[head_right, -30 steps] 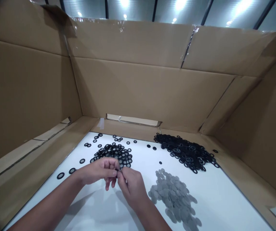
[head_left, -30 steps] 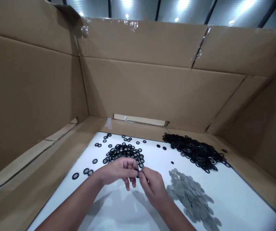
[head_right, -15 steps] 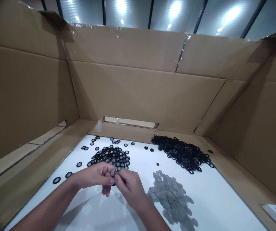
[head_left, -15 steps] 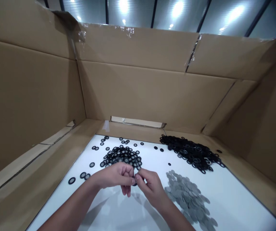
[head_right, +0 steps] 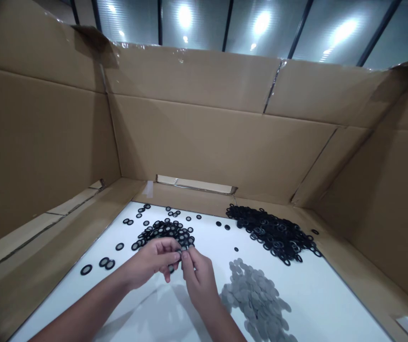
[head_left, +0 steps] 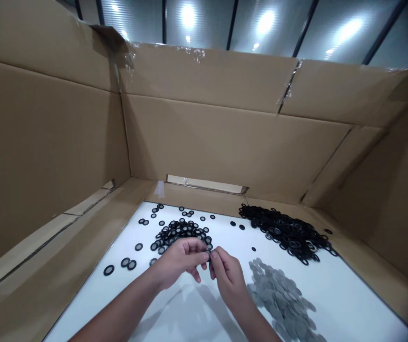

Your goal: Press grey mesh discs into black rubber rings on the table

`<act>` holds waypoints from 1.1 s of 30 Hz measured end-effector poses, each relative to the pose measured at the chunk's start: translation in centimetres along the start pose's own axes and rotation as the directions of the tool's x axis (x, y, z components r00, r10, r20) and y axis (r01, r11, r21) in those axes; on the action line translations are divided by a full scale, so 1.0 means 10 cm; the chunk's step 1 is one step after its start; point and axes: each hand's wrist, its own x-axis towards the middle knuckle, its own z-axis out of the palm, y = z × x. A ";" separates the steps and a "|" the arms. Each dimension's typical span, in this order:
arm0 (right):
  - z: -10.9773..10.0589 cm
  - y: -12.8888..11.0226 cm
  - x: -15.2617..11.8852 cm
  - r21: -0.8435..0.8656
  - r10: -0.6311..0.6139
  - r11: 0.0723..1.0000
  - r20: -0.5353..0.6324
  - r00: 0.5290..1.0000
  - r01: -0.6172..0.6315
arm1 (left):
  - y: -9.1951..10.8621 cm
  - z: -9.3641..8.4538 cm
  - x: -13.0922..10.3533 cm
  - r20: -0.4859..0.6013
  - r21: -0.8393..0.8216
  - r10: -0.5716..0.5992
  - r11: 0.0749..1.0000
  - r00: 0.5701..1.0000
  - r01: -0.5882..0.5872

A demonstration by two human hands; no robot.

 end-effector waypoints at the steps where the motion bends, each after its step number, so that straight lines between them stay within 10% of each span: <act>1: -0.02 0.00 0.01 -0.004 0.010 1.000 0.040 0.999 -0.009 | 0.01 -0.02 0.00 -0.007 0.011 0.001 1.000 1.000 -0.001; 18: 0.06 -0.07 -0.02 0.199 0.015 0.979 0.086 0.996 -0.032 | 0.19 -0.05 -0.10 0.045 0.123 -0.088 0.989 0.995 0.082; 24: 0.00 -0.11 -0.02 0.108 -0.035 0.994 0.077 0.996 0.027 | 0.19 -0.03 -0.09 -0.038 0.160 -0.027 0.986 0.999 0.033; 33: -0.07 -0.14 -0.01 -0.033 -0.073 0.996 0.119 0.990 0.078 | 0.15 -0.11 -0.09 0.143 0.056 -0.054 0.997 0.988 0.047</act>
